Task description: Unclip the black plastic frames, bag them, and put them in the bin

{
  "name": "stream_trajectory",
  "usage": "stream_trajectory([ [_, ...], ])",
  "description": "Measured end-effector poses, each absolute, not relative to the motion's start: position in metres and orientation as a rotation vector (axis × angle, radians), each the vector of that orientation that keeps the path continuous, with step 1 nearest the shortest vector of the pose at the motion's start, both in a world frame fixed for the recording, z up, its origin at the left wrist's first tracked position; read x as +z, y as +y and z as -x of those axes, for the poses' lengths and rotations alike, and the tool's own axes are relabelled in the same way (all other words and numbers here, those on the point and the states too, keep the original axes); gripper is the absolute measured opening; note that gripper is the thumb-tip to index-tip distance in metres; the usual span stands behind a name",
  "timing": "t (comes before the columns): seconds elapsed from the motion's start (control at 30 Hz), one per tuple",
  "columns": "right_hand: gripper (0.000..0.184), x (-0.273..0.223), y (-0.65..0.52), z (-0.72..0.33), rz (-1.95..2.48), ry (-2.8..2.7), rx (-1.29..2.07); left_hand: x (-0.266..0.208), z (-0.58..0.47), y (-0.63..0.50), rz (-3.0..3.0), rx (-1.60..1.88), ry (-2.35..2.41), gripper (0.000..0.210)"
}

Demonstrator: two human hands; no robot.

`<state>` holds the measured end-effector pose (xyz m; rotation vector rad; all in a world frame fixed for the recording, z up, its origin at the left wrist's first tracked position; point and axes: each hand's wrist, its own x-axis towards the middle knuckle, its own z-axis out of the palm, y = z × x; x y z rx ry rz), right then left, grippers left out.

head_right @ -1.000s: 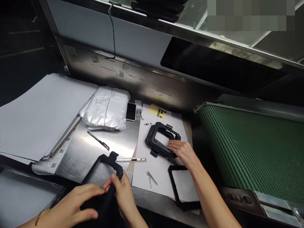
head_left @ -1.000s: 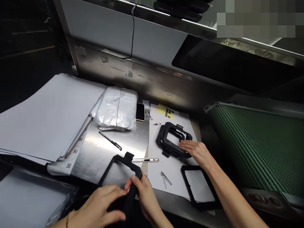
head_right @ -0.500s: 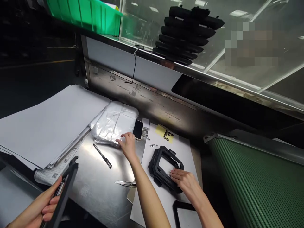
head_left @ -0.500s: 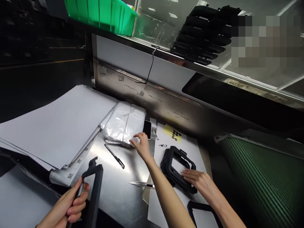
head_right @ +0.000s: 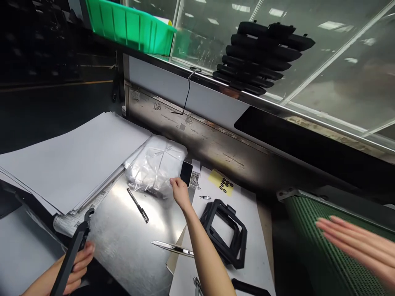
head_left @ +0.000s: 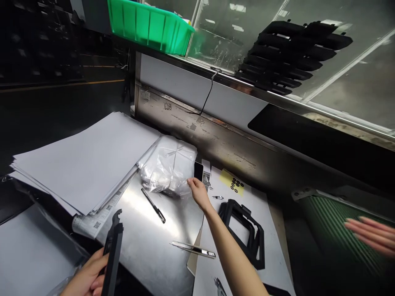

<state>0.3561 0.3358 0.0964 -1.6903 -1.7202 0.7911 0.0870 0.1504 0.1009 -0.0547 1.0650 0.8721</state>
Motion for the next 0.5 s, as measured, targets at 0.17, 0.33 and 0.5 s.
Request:
stream_trajectory([
  [0.17,0.035,0.095,0.266,-0.346,1.628,-1.583,1.015,0.095,-0.134,0.176,-0.039,0.787,0.889,0.017],
  [0.33,0.034,0.098,0.231,-0.337,1.65,-1.471,1.08,0.086,-0.183,0.218,-0.122,0.711,0.791,0.021],
  [0.5,0.029,0.105,0.211,-0.342,1.654,-1.414,1.12,0.075,-0.199,0.244,-0.194,0.63,0.801,0.016],
])
